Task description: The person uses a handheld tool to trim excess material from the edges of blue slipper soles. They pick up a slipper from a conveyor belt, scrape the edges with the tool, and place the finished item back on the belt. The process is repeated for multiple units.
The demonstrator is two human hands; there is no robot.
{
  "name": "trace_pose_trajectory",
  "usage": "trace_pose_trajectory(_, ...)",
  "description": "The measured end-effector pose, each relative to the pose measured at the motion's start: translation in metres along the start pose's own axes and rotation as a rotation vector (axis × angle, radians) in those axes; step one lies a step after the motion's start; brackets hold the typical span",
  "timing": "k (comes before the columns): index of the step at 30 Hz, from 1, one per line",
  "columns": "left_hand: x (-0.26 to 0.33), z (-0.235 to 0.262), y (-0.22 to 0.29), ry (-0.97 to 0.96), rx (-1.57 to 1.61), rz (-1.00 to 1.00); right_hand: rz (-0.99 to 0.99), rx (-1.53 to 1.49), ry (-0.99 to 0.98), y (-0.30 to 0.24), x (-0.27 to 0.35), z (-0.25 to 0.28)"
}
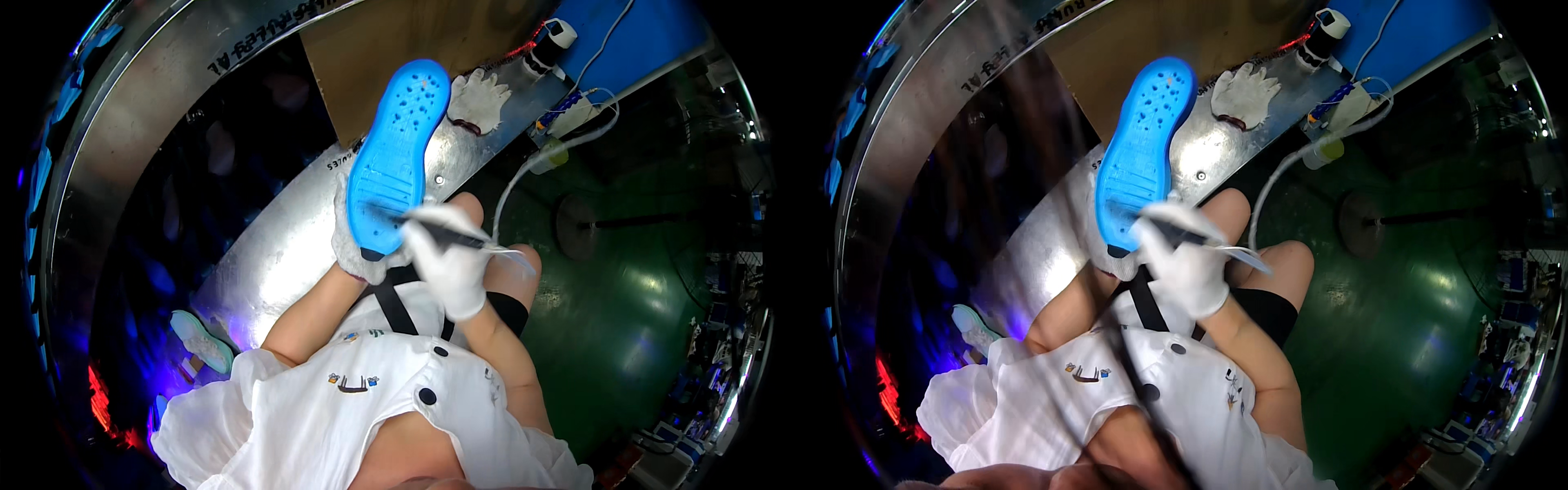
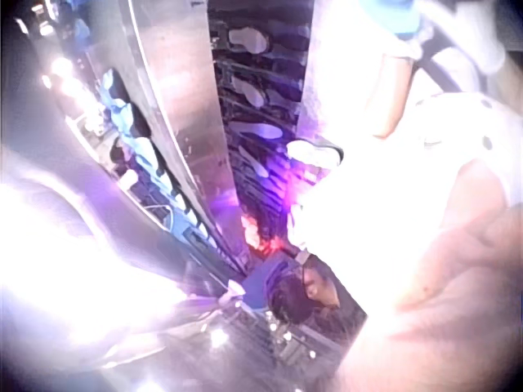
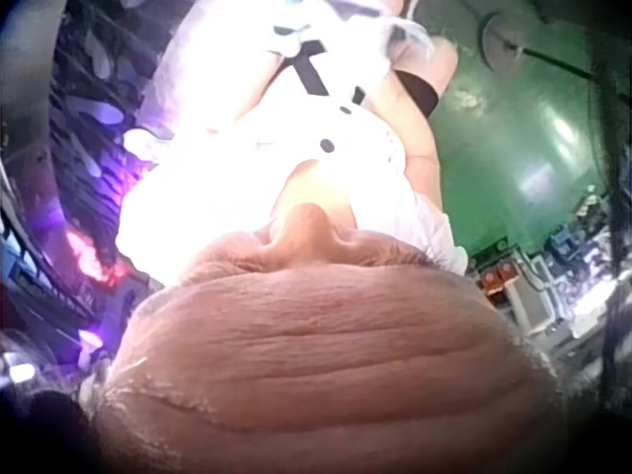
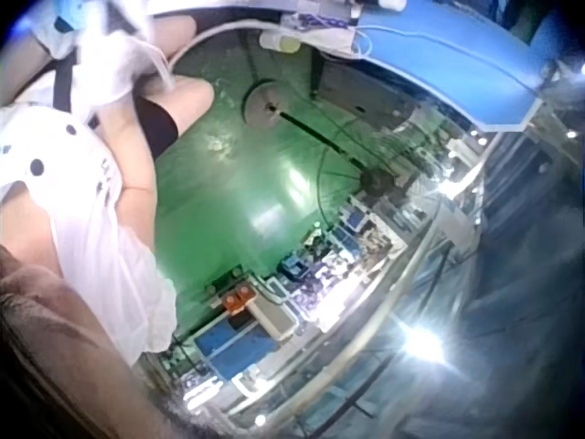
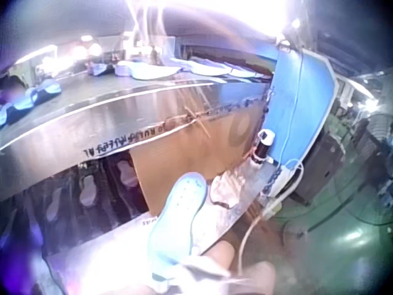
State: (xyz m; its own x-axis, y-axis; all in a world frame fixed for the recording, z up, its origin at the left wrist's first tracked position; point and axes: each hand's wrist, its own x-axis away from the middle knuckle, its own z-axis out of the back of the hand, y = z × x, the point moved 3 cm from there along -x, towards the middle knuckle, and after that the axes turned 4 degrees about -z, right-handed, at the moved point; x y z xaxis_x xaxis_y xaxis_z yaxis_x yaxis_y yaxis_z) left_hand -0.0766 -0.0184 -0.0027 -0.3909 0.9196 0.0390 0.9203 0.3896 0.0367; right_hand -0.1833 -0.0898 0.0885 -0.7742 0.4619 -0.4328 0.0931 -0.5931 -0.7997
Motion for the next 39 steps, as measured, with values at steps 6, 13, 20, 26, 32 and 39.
trace_pose_trajectory(6,-0.001,-0.036,0.014,-0.211,-0.088,0.074,0.108,0.019,-0.129,-0.027,0.013,-0.009)
trace_pose_trajectory(13,-0.009,-0.027,0.063,-0.143,-0.296,0.12,0.517,0.451,-0.494,-0.018,0.003,0.001)
trace_pose_trajectory(20,-0.023,-0.049,0.074,-0.113,-1.102,0.012,0.205,0.061,-0.331,-0.013,-0.007,0.015)
trace_pose_trajectory(26,-0.024,-0.017,0.089,-0.05,-1.58,-0.085,0.199,0.036,-0.272,-0.018,-0.011,0.025)
trace_pose_trajectory(32,-0.043,-0.013,0.084,-0.159,-1.015,-0.011,0.266,0.099,-0.396,-0.034,-0.015,0.031)
trace_pose_trajectory(39,-0.017,-0.064,0.088,0.096,-1.363,0.181,0.311,0.299,-0.494,-0.055,-0.018,0.04)
